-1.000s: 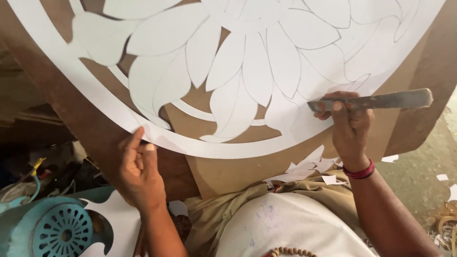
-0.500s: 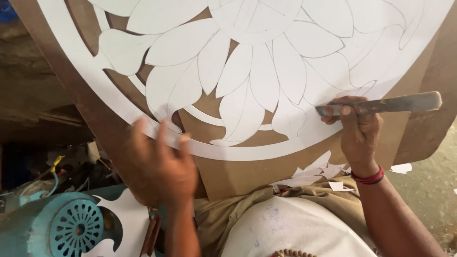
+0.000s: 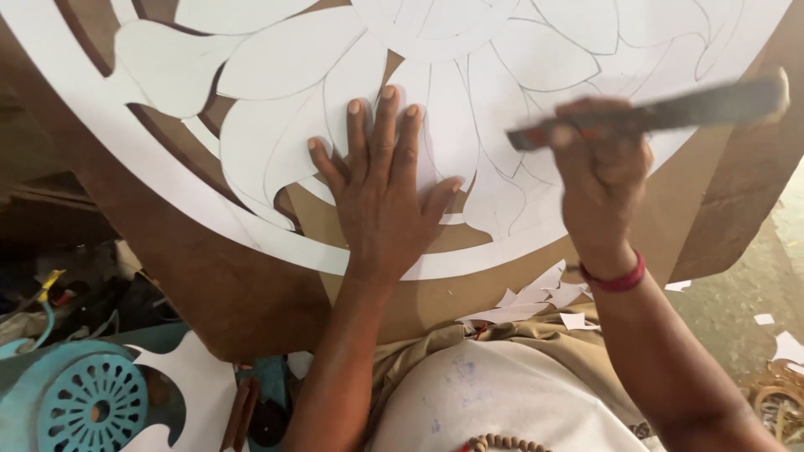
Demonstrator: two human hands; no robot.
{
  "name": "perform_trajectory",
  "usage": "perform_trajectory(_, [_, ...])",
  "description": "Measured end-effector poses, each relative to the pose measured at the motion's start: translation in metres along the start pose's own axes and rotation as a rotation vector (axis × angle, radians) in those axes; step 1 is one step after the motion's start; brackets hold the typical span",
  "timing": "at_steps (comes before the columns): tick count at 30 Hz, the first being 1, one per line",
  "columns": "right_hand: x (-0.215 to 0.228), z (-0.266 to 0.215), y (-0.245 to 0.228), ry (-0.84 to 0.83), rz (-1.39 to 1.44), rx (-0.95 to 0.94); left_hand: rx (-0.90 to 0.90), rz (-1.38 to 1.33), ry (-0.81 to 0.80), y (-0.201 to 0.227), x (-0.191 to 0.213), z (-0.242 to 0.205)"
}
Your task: Using a metal scraper tool to cut out decorative patterns from a white sheet on a wooden board.
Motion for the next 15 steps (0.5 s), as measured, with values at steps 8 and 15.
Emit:
perform_trajectory(8, [-0.05, 0.064, -0.02, -0.166, -0.134, 0.253, 0.027, 0.019, 0.016, -0.005, -0.003, 0.0])
perform_trajectory(15, [-0.063, 0.072, -0.032, -0.105, -0.401, 0.163, 0.011, 0.016, 0.01, -0.009, -0.004, -0.001])
Point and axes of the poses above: each hand's wrist, its own z-axis towards the middle knuckle, its own x-axis out of the back of the hand, y = z × x, the point moved 7 cm from there along z, towards the middle knuckle, and after that the axes turned 5 degrees about -x, right-handed, at the moved point
